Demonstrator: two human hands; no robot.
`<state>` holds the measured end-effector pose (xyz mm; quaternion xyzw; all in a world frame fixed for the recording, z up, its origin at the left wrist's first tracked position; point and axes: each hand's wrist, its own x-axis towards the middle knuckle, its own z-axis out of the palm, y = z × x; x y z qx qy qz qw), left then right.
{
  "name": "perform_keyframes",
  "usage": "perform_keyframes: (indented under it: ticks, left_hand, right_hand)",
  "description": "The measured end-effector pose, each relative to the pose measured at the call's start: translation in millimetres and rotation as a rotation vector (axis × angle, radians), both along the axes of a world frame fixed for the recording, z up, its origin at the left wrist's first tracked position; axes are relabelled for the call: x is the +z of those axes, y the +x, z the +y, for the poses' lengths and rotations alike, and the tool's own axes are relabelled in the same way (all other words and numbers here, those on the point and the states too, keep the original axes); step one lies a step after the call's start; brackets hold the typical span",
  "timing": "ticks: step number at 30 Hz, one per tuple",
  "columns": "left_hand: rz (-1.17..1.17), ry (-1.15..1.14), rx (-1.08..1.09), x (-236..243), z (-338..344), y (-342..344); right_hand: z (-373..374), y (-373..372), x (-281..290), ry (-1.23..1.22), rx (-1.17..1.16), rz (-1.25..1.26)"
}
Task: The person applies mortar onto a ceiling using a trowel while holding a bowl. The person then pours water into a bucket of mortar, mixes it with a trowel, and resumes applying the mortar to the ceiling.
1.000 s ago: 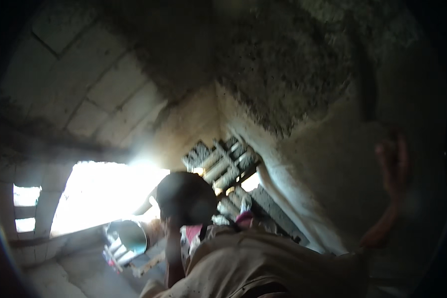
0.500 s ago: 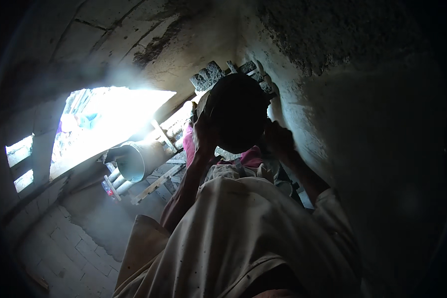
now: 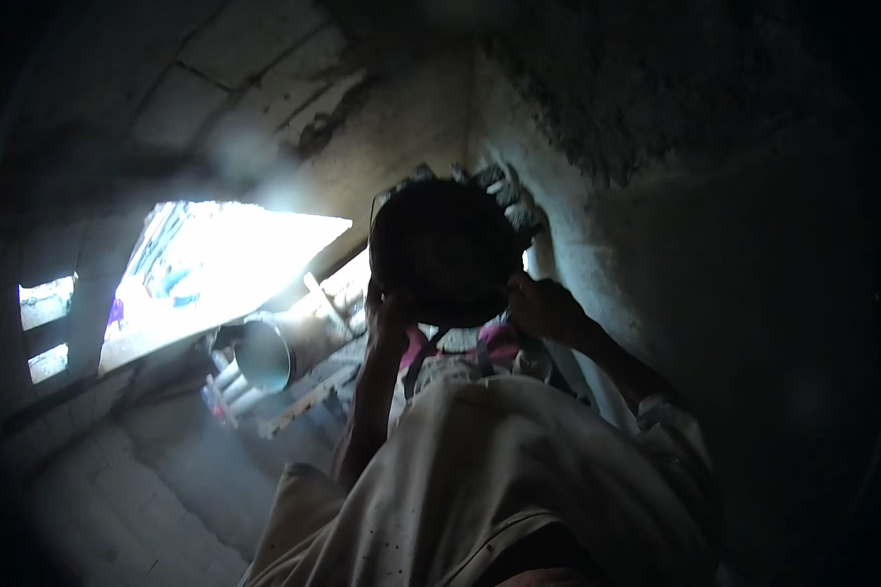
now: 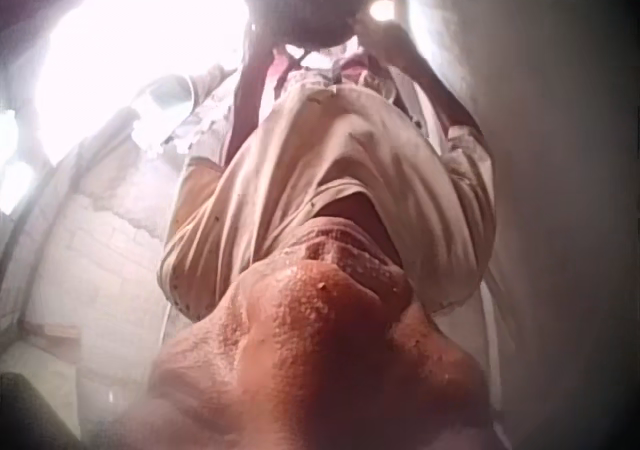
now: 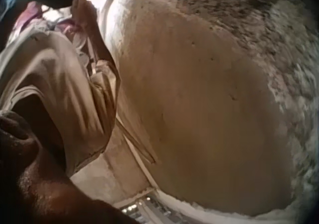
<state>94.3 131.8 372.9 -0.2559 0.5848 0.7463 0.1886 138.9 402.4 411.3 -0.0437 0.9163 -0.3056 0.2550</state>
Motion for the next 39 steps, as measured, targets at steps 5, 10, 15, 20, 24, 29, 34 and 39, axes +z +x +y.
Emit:
perform_keyframes:
  ticks: [5, 10, 15, 20, 24, 29, 34, 39]
  left_hand:
    - [0.087, -0.048, -0.020, -36.5, -47.7, 19.7]
    - [0.058, -0.070, 0.036, -63.5, -96.5, 30.1]
    - [0.025, -0.149, 0.169, -126.9, -176.8, 67.8]
    - [-0.001, -0.207, 0.254, -92.9, -190.9, 61.9]
    - [-0.002, -0.211, 0.266, -71.5, -195.7, 62.0]
    - [-0.006, -0.216, 0.270, -43.5, -180.7, 74.6]
    - [-0.007, -0.236, 0.175, -17.8, -118.6, 34.5]
    - [0.174, -0.360, 0.011, -17.6, -60.2, 10.8]
  right_hand:
    - [-10.2, -53.1, 87.7, -0.197, 0.167, 0.121]
    - [-35.3, -124.1, 277.0, -0.222, 0.567, 0.544]
    - [-67.8, -193.2, 367.4, -0.754, 0.594, 0.305]
    - [73.8, -266.2, 275.1, -1.036, -0.141, 0.122]
    - [207.5, -174.4, 293.8, -0.161, -0.438, 1.099]
    - [153.4, -56.4, 351.0, 0.116, -0.652, 0.989]
    - [70.6, -15.6, 177.7, 0.319, -0.256, 0.567]
    - [1.9, 3.4, 22.6, 0.669, 0.238, 0.518]
